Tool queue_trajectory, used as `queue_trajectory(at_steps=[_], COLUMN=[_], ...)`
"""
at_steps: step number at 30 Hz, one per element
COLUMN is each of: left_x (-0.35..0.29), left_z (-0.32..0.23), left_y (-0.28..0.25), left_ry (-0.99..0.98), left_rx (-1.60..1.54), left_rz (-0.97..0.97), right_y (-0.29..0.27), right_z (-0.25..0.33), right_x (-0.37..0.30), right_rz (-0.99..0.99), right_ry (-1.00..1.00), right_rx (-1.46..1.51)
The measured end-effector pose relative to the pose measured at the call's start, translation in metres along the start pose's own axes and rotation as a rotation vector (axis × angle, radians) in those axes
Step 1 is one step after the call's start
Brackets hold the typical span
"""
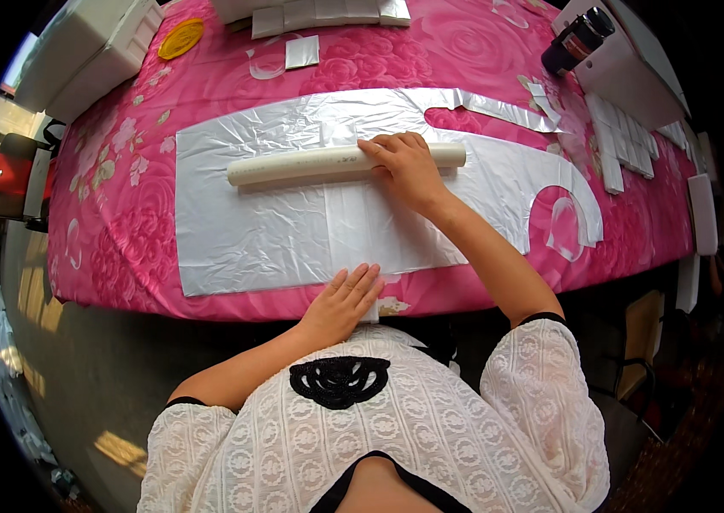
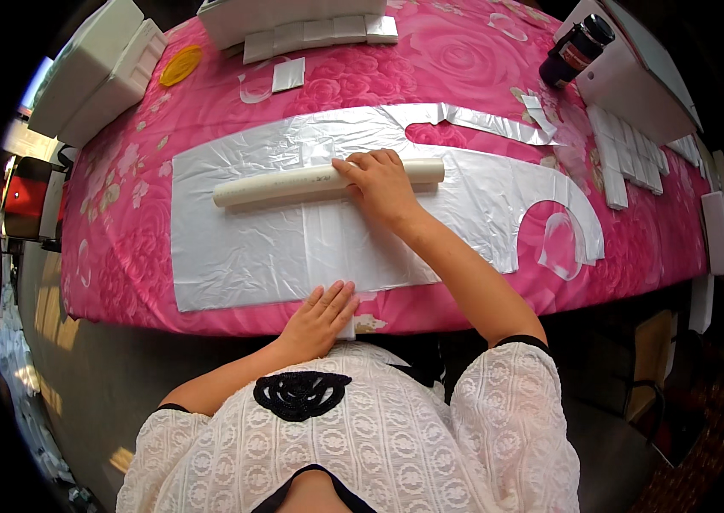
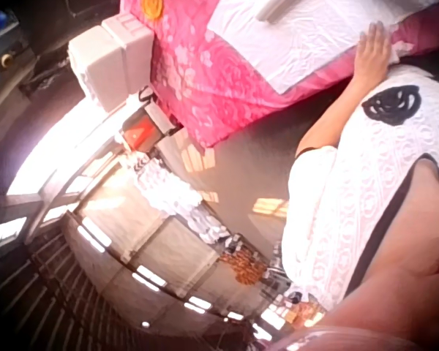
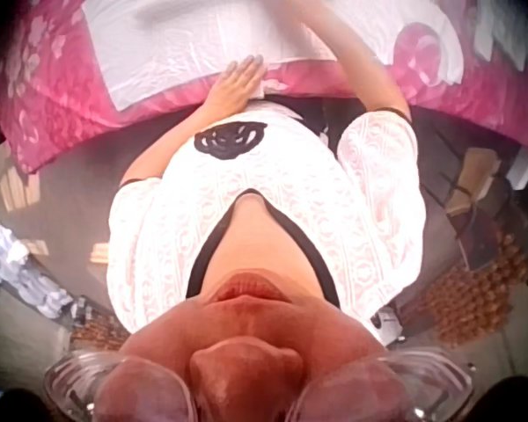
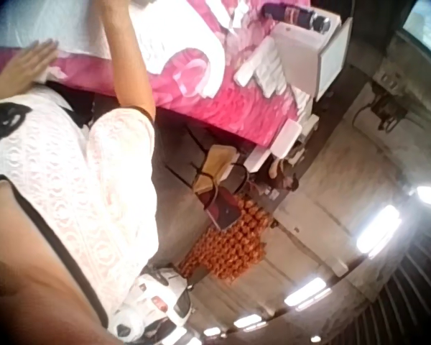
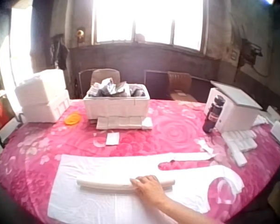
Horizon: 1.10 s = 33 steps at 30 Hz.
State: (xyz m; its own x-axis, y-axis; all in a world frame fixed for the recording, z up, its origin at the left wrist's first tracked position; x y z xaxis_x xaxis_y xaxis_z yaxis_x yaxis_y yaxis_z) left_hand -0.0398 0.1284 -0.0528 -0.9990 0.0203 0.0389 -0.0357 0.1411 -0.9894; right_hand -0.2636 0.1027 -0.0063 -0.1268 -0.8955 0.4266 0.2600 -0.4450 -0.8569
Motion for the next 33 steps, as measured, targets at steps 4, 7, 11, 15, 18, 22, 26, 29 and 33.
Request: queue_trajectory(at_steps=[4,7,11,15,18,22,26,29,33], left_x=[-0.004,-0.007,-0.013,-0.012,-0.007,0.013,0.018,0.024,0.033], left_z=[0.009,0.021,0.028,0.04,0.051,0.061,0.073,0.08,0.098], left_y=[-0.014,-0.026,-0.024,-0.028,-0.039,-0.053,-0.045,-0.044,-0.037], left_ry=[0.072,0.046,0.148,0.191,0.153,-0.034,-0.101,-0.203,-0.581], left_rx=[-0.135,-0.396,-0.436,-0.69,-0.736,-0.415,-0.371,-0.5,-0.929], left_rz=[0.023,0.088,0.052,-0.02,-0.184,-0.169,-0.227,-0.271,-0.191], right_y=[0.009,0.007,0.001,0.004,0.01,0.013,0.009,0.005,0.016], right_z=[-0.033,-0.027,0.031,0.082,0.088,0.087,0.082,0.07,0.046], right_x=[0.041,0.041,0.002,-0.053,-0.068,-0.072,-0.064,-0.056,-0.039], right_rz=[0.013,-0.07,0.239,0.377,0.255,0.144,0.081,0.072,0.193], right_ry=[0.028,-0.037,-0.217,-0.323,-0.263,-0.214,-0.203,-0.053,0.609], right_rx=[-0.019,-0.02,0.255,0.383,0.317,0.184,0.189,0.321,0.565])
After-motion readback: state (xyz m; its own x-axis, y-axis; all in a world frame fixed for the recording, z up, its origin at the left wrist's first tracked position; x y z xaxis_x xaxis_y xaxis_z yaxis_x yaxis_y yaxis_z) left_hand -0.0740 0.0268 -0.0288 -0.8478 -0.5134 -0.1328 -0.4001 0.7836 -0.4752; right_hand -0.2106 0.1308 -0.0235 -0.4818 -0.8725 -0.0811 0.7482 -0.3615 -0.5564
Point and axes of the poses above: each hand's wrist, its own x-axis towards the middle knuckle, its own y-axis out of the palm, z = x × y, the point moved 5 cm from there along x, towards the middle knuckle, and after that the axes turned 10 degrees about -y, right-handed, at the moved point
